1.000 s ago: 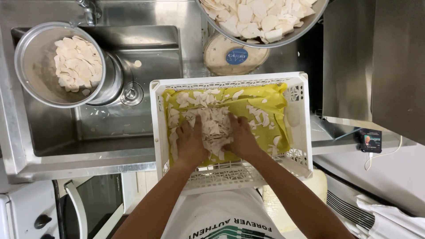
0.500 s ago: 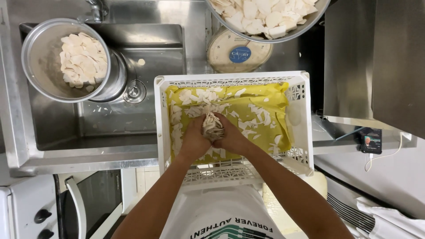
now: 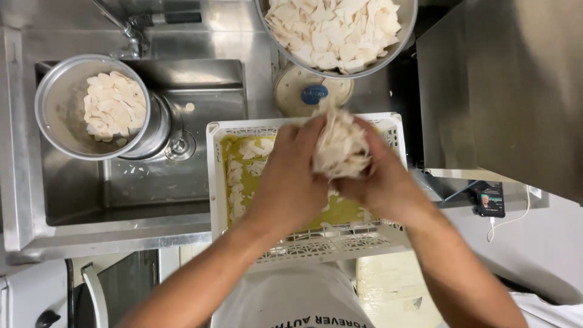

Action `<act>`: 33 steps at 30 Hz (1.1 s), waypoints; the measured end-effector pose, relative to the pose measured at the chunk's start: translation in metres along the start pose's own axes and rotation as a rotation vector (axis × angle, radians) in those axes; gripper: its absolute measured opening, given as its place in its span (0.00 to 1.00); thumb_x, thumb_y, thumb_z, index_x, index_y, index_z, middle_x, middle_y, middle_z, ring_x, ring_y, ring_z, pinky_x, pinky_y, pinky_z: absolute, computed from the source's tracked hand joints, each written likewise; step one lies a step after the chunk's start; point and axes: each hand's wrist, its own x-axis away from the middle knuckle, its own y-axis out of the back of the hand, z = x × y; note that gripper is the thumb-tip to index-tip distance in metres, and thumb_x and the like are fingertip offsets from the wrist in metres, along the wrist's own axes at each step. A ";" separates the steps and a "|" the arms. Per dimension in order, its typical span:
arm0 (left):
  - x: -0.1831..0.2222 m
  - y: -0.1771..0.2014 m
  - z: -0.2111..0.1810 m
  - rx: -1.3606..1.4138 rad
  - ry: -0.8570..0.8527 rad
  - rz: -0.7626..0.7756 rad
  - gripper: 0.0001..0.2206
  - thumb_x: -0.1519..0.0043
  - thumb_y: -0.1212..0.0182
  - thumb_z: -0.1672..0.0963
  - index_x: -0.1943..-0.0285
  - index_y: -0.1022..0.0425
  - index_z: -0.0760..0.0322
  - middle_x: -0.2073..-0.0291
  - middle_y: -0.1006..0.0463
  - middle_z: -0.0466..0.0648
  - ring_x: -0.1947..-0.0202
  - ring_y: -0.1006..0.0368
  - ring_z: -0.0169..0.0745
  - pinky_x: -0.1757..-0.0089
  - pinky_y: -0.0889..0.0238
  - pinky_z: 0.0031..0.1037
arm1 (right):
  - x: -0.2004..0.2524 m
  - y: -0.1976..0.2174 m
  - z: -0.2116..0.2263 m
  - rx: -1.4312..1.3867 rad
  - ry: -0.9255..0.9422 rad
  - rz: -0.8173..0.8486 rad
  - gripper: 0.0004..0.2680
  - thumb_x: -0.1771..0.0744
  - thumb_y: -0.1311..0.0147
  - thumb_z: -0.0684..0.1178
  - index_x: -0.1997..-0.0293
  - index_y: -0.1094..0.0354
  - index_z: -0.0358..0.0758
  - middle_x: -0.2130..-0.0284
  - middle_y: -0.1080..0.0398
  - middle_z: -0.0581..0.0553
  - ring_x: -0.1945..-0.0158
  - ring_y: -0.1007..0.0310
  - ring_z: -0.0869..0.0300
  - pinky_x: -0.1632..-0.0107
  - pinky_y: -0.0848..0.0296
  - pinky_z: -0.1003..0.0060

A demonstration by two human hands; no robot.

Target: Frying sliced chips in a deep fryer, weighing them on a scale, and packing them into boxes.

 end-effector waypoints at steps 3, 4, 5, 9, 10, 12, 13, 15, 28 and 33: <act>-0.040 0.021 -0.040 -0.096 -0.113 -0.011 0.38 0.50 0.37 0.65 0.26 0.41 0.60 0.46 0.33 0.63 0.45 0.33 0.70 0.47 0.36 0.54 | -0.026 0.024 0.056 0.091 0.102 -0.082 0.39 0.45 0.36 0.28 0.26 0.52 0.41 0.40 0.34 0.34 0.37 0.34 0.47 0.39 0.28 0.52; -0.056 0.027 -0.051 -0.159 -0.141 -0.012 0.37 0.50 0.35 0.64 0.28 0.39 0.55 0.46 0.32 0.56 0.41 0.36 0.58 0.41 0.41 0.53 | -0.036 0.033 0.077 0.151 0.068 -0.115 0.39 0.45 0.37 0.27 0.26 0.54 0.42 0.42 0.29 0.44 0.39 0.29 0.56 0.41 0.23 0.63; -0.081 0.028 -0.046 -0.162 -0.149 -0.015 0.37 0.50 0.35 0.64 0.28 0.39 0.55 0.46 0.32 0.56 0.41 0.36 0.58 0.41 0.41 0.53 | -0.052 0.043 0.077 0.152 0.076 -0.120 0.39 0.45 0.37 0.27 0.26 0.54 0.42 0.42 0.29 0.44 0.39 0.29 0.56 0.41 0.23 0.63; -0.166 0.033 -0.016 -0.287 -0.279 -0.076 0.36 0.49 0.33 0.58 0.28 0.41 0.61 0.46 0.27 0.58 0.43 0.31 0.58 0.47 0.33 0.41 | -0.121 0.080 0.064 0.270 0.331 -0.058 0.33 0.43 0.40 0.28 0.31 0.48 0.39 0.45 0.31 0.47 0.42 0.31 0.60 0.45 0.26 0.66; -0.183 0.034 -0.006 -0.394 -0.219 -0.033 0.40 0.51 0.39 0.61 0.24 0.47 0.64 0.44 0.31 0.61 0.40 0.35 0.64 0.47 0.36 0.41 | -0.139 0.089 0.057 0.342 0.326 -0.060 0.30 0.43 0.39 0.30 0.34 0.43 0.37 0.47 0.29 0.48 0.46 0.29 0.62 0.43 0.29 0.68; -0.185 0.036 0.006 -0.443 -0.288 -0.101 0.31 0.52 0.38 0.63 0.35 0.39 0.67 0.53 0.30 0.61 0.51 0.32 0.63 0.56 0.34 0.42 | -0.158 0.110 0.033 0.540 0.335 -0.164 0.29 0.43 0.37 0.34 0.34 0.37 0.35 0.46 0.28 0.44 0.48 0.28 0.57 0.46 0.29 0.65; -0.186 0.037 0.013 -0.494 -0.357 -0.168 0.23 0.54 0.37 0.65 0.47 0.31 0.69 0.62 0.29 0.61 0.62 0.28 0.63 0.66 0.32 0.42 | -0.167 0.120 0.020 0.736 0.341 -0.268 0.28 0.44 0.36 0.38 0.35 0.32 0.33 0.46 0.27 0.40 0.49 0.26 0.53 0.49 0.29 0.61; -0.188 0.044 0.031 -0.473 -0.368 -0.189 0.28 0.52 0.40 0.66 0.38 0.34 0.72 0.49 0.30 0.63 0.47 0.34 0.63 0.51 0.39 0.43 | -0.164 0.124 0.019 0.691 0.399 -0.274 0.20 0.40 0.42 0.36 0.41 0.28 0.36 0.53 0.26 0.48 0.57 0.31 0.61 0.54 0.31 0.66; -0.021 0.046 0.125 -0.354 -0.242 -0.531 0.12 0.40 0.33 0.61 0.48 0.18 0.66 0.60 0.19 0.57 0.60 0.21 0.60 0.59 0.30 0.43 | -0.044 0.085 -0.026 0.198 0.401 -0.479 0.06 0.30 0.45 0.30 0.57 0.27 0.36 0.63 0.25 0.43 0.58 0.24 0.60 0.47 0.24 0.65; 0.018 0.001 0.183 -0.221 0.081 -0.349 0.14 0.40 0.36 0.61 0.46 0.19 0.70 0.59 0.17 0.62 0.55 0.20 0.64 0.55 0.27 0.46 | -0.028 0.067 -0.157 0.272 0.078 -0.427 0.07 0.34 0.37 0.36 0.53 0.23 0.34 0.62 0.23 0.37 0.59 0.24 0.55 0.56 0.23 0.62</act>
